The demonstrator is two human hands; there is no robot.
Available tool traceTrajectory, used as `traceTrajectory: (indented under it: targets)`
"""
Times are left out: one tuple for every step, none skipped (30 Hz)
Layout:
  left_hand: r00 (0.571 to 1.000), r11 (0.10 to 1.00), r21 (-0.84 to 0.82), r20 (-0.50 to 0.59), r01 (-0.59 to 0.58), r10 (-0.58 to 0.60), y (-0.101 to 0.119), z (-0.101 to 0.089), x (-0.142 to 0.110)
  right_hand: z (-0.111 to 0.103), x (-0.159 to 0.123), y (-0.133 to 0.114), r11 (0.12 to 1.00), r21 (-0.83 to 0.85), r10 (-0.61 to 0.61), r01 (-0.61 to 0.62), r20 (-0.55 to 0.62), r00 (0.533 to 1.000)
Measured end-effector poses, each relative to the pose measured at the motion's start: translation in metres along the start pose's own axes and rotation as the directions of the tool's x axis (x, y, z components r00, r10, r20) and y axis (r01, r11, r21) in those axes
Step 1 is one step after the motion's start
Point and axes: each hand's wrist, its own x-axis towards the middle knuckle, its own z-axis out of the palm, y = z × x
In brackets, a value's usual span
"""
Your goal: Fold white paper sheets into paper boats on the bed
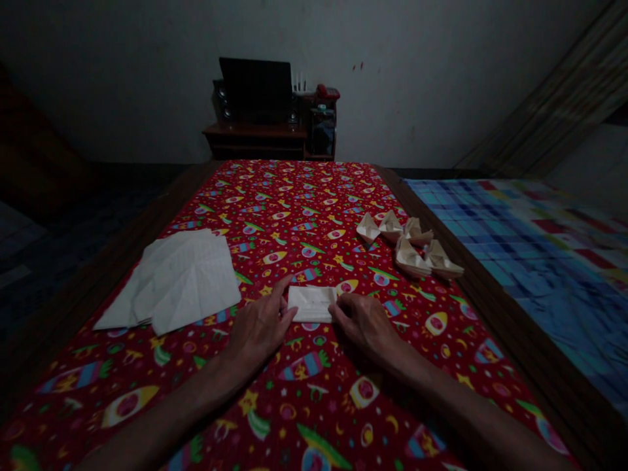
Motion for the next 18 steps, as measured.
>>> traceTrajectory:
  targets:
    - [0.999, 0.999, 0.019, -0.019, -0.042, 0.042, 0.000, 0.001, -0.001, 0.000, 0.000, 0.000, 1.000, 0.001, -0.004, 0.004, -0.002, 1.000]
    - [0.995, 0.995, 0.043, -0.041, -0.085, 0.086, 0.000, 0.002, -0.001, 0.000, 0.000, 0.000, 1.000, 0.002, -0.005, 0.005, -0.001, 1.000]
    - [0.989, 0.989, 0.070, -0.065, -0.130, 0.135, 0.000, 0.003, -0.001, 0.001, 0.000, 0.001, 1.000, 0.003, -0.003, 0.003, 0.000, 1.000]
    - [0.978, 0.979, 0.095, -0.083, -0.181, 0.189, 0.000, 0.003, 0.000, 0.001, 0.000, 0.001, 1.000, 0.003, -0.001, 0.001, 0.002, 1.000]
    - [0.964, 0.964, 0.116, -0.091, -0.238, 0.249, 0.001, 0.004, 0.000, 0.001, 0.000, 0.001, 1.000, 0.001, 0.002, -0.002, 0.001, 1.000]
    - [0.946, 0.946, 0.133, -0.091, -0.297, 0.310, 0.002, 0.005, 0.000, 0.001, 0.000, 0.001, 1.000, 0.000, 0.003, -0.003, 0.002, 1.000]
    - [0.926, 0.924, 0.145, -0.087, -0.353, 0.367, 0.004, 0.005, 0.000, 0.001, 0.000, 0.001, 1.000, -0.002, 0.003, -0.003, 0.002, 1.000]
    - [0.905, 0.902, 0.157, -0.080, -0.403, 0.419, 0.006, 0.006, -0.001, 0.001, 0.001, 0.001, 1.000, -0.003, 0.004, -0.004, 0.004, 1.000]
    - [0.886, 0.881, 0.170, -0.069, -0.442, 0.458, 0.009, 0.006, -0.001, 0.001, 0.001, 0.001, 1.000, -0.005, 0.006, -0.006, 0.008, 1.000]
    - [0.874, 0.865, 0.181, -0.052, -0.468, 0.484, 0.012, 0.007, -0.002, 0.001, 0.001, 0.001, 1.000, -0.008, 0.013, -0.013, 0.012, 1.000]
    - [0.866, 0.854, 0.185, -0.033, -0.485, 0.499, 0.014, 0.008, -0.004, 0.001, 0.002, 0.001, 1.000, -0.013, 0.022, -0.022, 0.015, 1.000]
    - [0.861, 0.849, 0.180, -0.016, -0.497, 0.508, 0.016, 0.009, -0.005, 0.002, 0.002, 0.001, 0.999, -0.018, 0.031, -0.031, 0.015, 0.999]
    - [0.858, 0.847, 0.166, -0.002, -0.506, 0.513, 0.017, 0.011, -0.007, 0.002, 0.003, 0.001, 0.999, -0.023, 0.036, -0.036, 0.013, 0.999]
    - [0.858, 0.848, 0.147, 0.007, -0.510, 0.514, 0.018, 0.013, -0.008, 0.002, 0.003, 0.001, 0.999, -0.025, 0.038, -0.038, 0.008, 0.999]
    - [0.859, 0.851, 0.129, 0.013, -0.509, 0.511, 0.018, 0.016, -0.010, 0.002, 0.003, 0.001, 0.999, -0.025, 0.035, -0.035, 0.004, 0.999]
    - [0.862, 0.856, 0.115, 0.016, -0.505, 0.507, 0.018, 0.018, -0.011, 0.002, 0.003, 0.001, 0.999, -0.025, 0.032, -0.032, 0.004, 0.999]
    - [0.865, 0.859, 0.106, 0.020, -0.501, 0.502, 0.018, 0.020, -0.012, 0.002, 0.003, 0.001, 0.999, -0.024, 0.028, -0.028, 0.006, 1.000]
    - [0.865, 0.860, 0.102, 0.029, -0.500, 0.500, 0.017, 0.021, -0.013, 0.002, 0.003, 0.001, 0.999, -0.025, 0.027, -0.027, 0.007, 1.000]
